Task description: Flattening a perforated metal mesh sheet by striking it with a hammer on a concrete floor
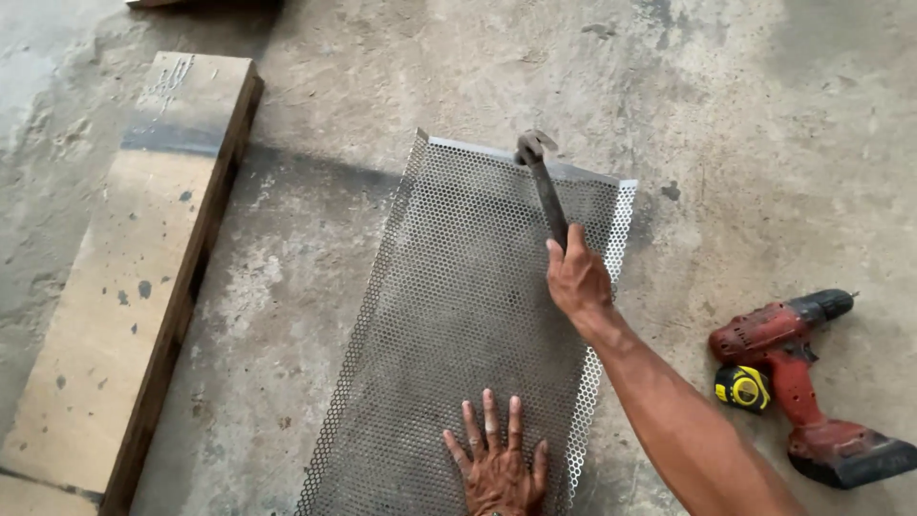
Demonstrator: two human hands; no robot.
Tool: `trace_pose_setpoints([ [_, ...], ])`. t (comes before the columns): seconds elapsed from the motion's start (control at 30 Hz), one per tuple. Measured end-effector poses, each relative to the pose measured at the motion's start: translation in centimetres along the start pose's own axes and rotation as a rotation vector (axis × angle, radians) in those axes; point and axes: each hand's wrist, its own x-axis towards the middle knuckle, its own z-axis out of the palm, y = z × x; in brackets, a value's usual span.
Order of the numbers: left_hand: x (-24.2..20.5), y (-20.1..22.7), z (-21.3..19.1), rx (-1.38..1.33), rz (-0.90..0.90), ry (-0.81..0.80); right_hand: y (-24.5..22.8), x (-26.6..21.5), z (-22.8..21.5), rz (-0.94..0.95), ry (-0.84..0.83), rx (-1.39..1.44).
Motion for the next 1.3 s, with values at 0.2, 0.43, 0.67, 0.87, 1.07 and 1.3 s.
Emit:
trace_pose_setpoints([
  [0.2, 0.6, 0.2, -1.3, 0.042, -0.013, -0.039, -2.9, 1.9, -6.2, 0.549, -0.379, 0.215],
  [0.43, 0.5, -0.2, -1.7, 0.052, -0.024, -0.138, -2.3, 0.5, -4.9, 0.506, -0.451, 0.278],
  [0.67, 1.9, -0.4, -3.7, 0.058, 0.045, -0.193, -2.6, 0.4, -4.4, 0.603, -0.516, 0.229],
  [0.87, 11.3, -0.6, -5.2, -0.072, -0.107, -1.471, -1.6, 0.1, -4.3, 0.599, -0.583, 0.206],
  [1.07, 29.0, -2.8, -10.0, 0.178, 0.384, -1.166, 0.1, 0.9, -3.2, 0.745, -0.772, 0.251],
  [1.3, 32.3, -1.1, -3.2, -0.188, 0.391, -0.646, -0.7, -0.4, -2.2, 0.773, -0.628, 0.087],
])
